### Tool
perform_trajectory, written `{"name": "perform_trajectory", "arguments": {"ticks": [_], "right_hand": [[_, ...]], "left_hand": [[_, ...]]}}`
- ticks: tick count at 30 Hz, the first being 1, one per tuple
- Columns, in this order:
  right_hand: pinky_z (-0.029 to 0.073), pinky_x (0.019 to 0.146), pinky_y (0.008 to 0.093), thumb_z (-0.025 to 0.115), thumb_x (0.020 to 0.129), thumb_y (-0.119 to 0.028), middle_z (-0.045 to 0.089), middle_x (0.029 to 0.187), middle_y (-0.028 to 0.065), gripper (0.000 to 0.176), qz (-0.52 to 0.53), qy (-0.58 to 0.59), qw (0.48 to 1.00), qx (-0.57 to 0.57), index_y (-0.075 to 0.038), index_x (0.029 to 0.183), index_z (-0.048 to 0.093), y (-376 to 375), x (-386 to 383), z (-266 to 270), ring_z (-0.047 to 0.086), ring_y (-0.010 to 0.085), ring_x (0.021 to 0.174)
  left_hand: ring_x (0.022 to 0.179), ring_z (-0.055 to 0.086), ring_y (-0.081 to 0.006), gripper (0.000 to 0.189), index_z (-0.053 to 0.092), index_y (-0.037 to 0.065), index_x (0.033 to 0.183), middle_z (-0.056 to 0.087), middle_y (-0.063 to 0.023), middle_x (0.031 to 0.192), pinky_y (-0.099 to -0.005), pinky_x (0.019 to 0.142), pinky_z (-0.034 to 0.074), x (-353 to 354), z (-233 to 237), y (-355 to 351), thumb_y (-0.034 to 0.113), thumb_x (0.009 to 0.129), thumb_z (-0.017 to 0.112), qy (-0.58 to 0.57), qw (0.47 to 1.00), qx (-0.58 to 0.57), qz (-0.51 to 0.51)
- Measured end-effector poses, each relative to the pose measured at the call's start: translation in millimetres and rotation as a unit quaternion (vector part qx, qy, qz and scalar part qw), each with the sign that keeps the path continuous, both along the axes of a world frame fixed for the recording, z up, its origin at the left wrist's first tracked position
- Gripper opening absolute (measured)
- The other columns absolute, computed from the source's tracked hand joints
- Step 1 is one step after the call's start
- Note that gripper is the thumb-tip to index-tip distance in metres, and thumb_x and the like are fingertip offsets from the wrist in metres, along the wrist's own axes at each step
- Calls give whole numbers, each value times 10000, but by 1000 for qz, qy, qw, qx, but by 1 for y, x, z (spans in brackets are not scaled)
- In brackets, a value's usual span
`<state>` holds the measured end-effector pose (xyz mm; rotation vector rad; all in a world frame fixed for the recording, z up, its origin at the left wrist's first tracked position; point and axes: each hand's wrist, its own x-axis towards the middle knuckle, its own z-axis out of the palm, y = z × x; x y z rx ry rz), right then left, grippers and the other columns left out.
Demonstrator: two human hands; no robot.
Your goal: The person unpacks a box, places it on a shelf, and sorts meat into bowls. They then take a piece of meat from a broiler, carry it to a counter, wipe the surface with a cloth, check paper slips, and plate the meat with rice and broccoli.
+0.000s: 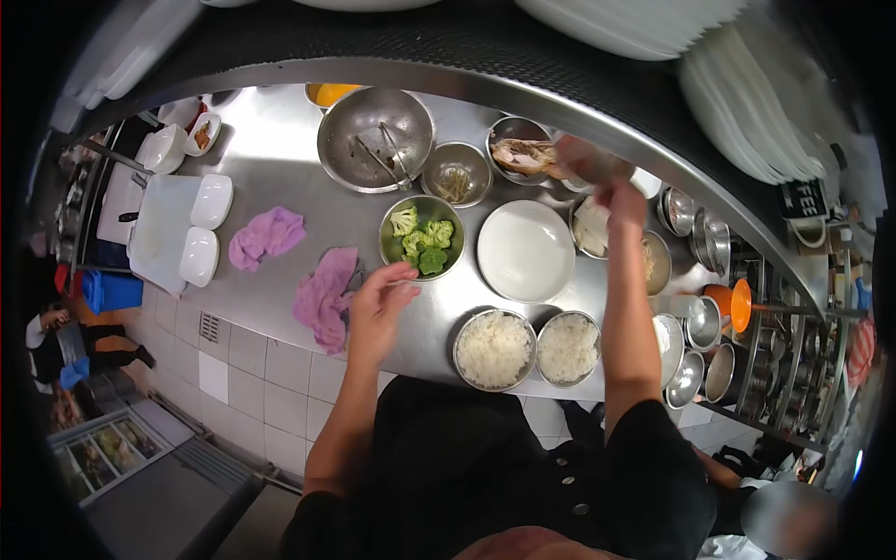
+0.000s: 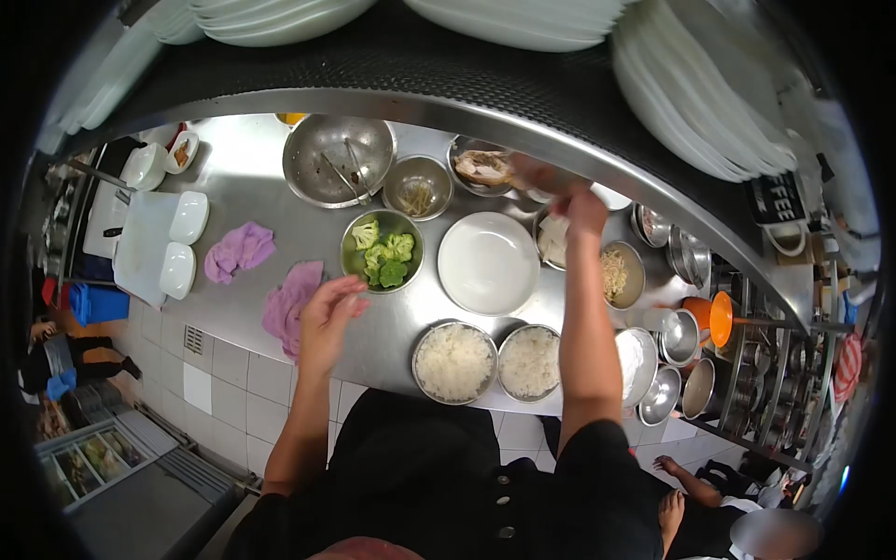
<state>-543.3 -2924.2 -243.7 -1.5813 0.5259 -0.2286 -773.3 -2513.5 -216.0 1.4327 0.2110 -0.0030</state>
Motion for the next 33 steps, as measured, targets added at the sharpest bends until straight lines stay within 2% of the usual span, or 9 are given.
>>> {"name": "perform_trajectory", "arguments": {"ticks": [4, 8, 11, 13, 18, 20, 24, 27, 33], "right_hand": [[513, 485, 305, 658, 881, -111, 693, 696, 93, 147, 151, 51, 987, -27, 30, 875, 700, 69, -161, 27, 633, 164, 514], [533, 557, 318, 611, 851, -118, 710, 731, 92, 266, 308, 97, 946, -14, 36, 1031, 733, 93, -256, 27, 652, 146, 592], [546, 570, 292, 642, 881, -66, 699, 782, 57, 126, 330, 71, 941, 2, 4, 974, 692, 73, -284, 66, 649, 124, 614], [552, 639, 289, 680, 925, -118, 703, 855, 35, 148, 481, -51, 871, -87, -29, 1042, 673, 46, -289, 96, 662, 111, 690], [540, 599, 256, 662, 992, -208, 696, 919, 79, 203, 186, -277, 943, -10, -35, 1089, 618, -59, -256, 231, 679, 130, 683], [542, 558, 273, 594, 1023, -223, 698, 893, 108, 177, 72, -413, 902, 103, -46, 1028, 588, -103, -240, 279, 671, 160, 615], [541, 535, 302, 629, 993, -233, 693, 878, 100, 198, -76, -440, 864, 232, -46, 1053, 603, -178, -213, 341, 669, 172, 628], [542, 534, 312, 693, 942, -184, 694, 863, 79, 202, 37, -401, 876, 264, -51, 1068, 609, -196, -204, 369, 659, 168, 614], [556, 538, 315, 766, 855, -75, 695, 884, 72, 280, 20, -440, 873, 212, -56, 1085, 606, -187, -170, 366, 666, 176, 626]], "left_hand": [[935, 680, -158, 299, 602, 19, 1272, 688, -88, 1131, -301, 776, 552, -5, 6, -41, 154, 1006, 613, 2, 999, -4, -48], [709, 642, -103, 266, 610, 24, 1114, 667, -70, 965, -239, 486, 488, -56, 13, -67, 206, 934, 683, 103, 994, -28, 13], [631, 627, -118, 299, 582, 40, 1167, 671, -82, 928, -222, 424, 430, -108, 9, -69, 92, 874, 614, 126, 991, 14, 44], [604, 620, -125, 290, 580, 49, 1155, 665, -74, 905, -230, 419, 431, -142, 25, -83, 68, 865, 588, 123, 987, -29, 103], [629, 620, -132, 205, 558, 73, 1090, 662, -63, 911, -246, 449, 440, -216, 22, -72, 86, 890, 600, 101, 977, -74, 172], [627, 614, -133, 212, 554, 77, 1098, 662, -63, 919, -253, 456, 439, -242, 24, -67, 69, 887, 584, 103, 972, -66, 203], [623, 600, -119, 188, 542, 93, 1066, 656, -56, 909, -257, 461, 432, -279, 24, -52, 65, 884, 577, 95, 961, -71, 249], [620, 596, -116, 173, 536, 99, 1047, 651, -53, 883, -253, 465, 432, -292, 22, -44, 62, 883, 576, 84, 957, -84, 263], [591, 577, -113, 180, 533, 94, 1038, 647, -59, 856, -247, 460, 425, -309, 9, -8, 62, 871, 590, 65, 956, -88, 271]]}}
